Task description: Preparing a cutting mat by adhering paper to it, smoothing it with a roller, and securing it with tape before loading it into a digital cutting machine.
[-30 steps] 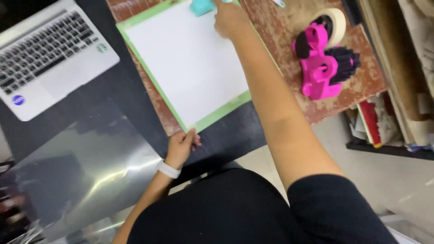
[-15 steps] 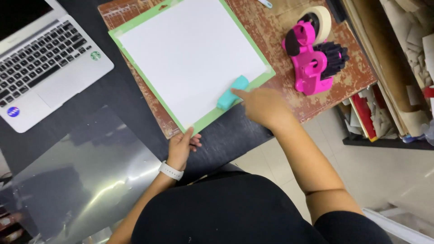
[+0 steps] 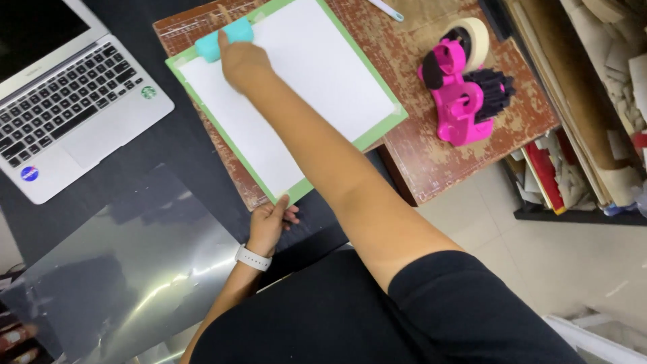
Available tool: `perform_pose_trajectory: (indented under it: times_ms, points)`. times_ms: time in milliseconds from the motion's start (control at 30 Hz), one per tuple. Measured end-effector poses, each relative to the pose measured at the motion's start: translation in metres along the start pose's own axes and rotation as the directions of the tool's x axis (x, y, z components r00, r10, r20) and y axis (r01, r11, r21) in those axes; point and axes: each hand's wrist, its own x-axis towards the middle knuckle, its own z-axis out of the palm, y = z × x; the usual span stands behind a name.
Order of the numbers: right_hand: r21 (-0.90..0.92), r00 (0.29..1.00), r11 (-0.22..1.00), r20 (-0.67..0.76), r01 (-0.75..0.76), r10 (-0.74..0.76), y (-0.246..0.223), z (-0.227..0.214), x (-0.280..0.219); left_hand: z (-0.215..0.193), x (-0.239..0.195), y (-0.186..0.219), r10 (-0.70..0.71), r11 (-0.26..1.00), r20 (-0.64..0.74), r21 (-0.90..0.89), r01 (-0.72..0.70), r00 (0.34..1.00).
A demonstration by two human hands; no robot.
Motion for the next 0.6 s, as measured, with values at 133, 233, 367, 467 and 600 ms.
perform_pose_trajectory:
  times_ms: [133,233,367,467,600]
  points:
    - [0.045,0.997,0.998,0.059,0.039,-0.041,-0.002,-0.043,-0.153,-0.005,-0.006,-0.004,0.0,1.0,0.015,0.007,0.0,1.0]
    - [0.039,0.986,0.998,0.161,0.047,-0.052,0.015,-0.073,-0.261,-0.008,-0.007,0.002,0.021,1.0,0.042,0.001,-0.021,0.999]
    - [0.306,0.954,0.951,0.294,-0.032,-0.063,0.058,-0.128,-0.359,-0.023,-0.016,0.006,0.078,0.995,0.062,0.063,-0.082,0.995]
    - [0.46,0.989,0.881,-0.033,-0.113,0.144,0.1,-0.128,-0.396,-0.026,-0.038,0.037,0.031,0.999,0.075,0.031,-0.033,0.997]
    - [0.356,0.934,0.905,-0.177,-0.234,0.311,0.172,-0.085,-0.395,-0.024,-0.026,0.076,0.142,0.981,0.055,-0.138,-0.133,0.988]
